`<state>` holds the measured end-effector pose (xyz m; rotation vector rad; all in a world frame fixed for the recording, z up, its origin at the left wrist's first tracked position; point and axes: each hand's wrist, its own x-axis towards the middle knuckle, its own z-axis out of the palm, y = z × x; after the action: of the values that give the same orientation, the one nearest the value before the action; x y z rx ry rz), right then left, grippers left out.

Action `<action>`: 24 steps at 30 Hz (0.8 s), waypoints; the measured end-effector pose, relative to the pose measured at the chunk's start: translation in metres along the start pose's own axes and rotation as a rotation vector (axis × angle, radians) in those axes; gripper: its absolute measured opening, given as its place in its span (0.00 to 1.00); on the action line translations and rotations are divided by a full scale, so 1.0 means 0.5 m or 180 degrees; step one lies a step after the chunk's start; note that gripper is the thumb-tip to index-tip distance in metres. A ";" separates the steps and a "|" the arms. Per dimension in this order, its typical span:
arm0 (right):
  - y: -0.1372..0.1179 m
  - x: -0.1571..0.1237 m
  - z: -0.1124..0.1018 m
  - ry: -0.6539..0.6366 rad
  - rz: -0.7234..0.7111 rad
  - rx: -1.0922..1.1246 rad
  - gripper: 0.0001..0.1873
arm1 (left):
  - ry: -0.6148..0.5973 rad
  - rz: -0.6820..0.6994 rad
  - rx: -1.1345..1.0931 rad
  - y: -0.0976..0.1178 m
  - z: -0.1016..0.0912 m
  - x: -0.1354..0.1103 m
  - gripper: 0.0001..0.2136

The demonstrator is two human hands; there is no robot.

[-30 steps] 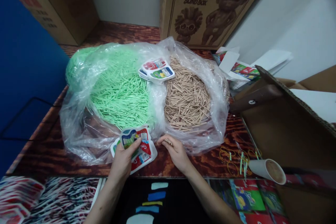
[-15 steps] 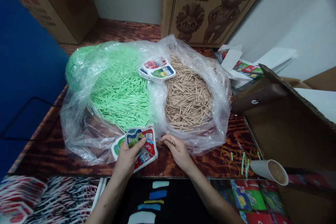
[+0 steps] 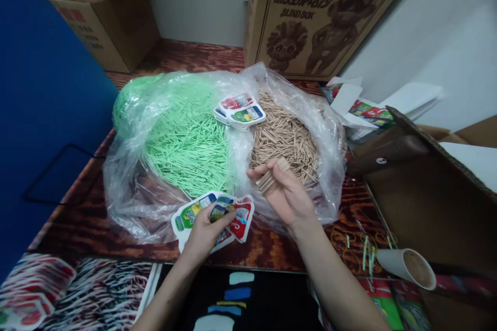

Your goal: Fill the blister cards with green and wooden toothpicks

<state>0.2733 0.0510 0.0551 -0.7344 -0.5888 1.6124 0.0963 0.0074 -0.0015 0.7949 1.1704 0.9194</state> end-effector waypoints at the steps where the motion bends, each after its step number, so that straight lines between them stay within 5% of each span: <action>1: 0.000 0.004 0.009 -0.0066 0.0157 0.0134 0.04 | -0.0020 0.0003 -0.0030 -0.001 0.003 -0.001 0.10; 9: 0.037 -0.009 0.004 -0.0088 0.0966 0.0219 0.03 | -0.0077 -0.0060 -0.0217 -0.013 0.002 -0.011 0.11; 24: 0.013 -0.047 0.013 -0.0535 0.0597 -0.0234 0.06 | -0.0121 0.0019 -0.0008 -0.021 0.003 -0.017 0.10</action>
<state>0.2662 0.0269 0.0580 -0.7299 -0.7207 1.8466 0.0986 -0.0050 -0.0070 0.8108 1.1341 0.9068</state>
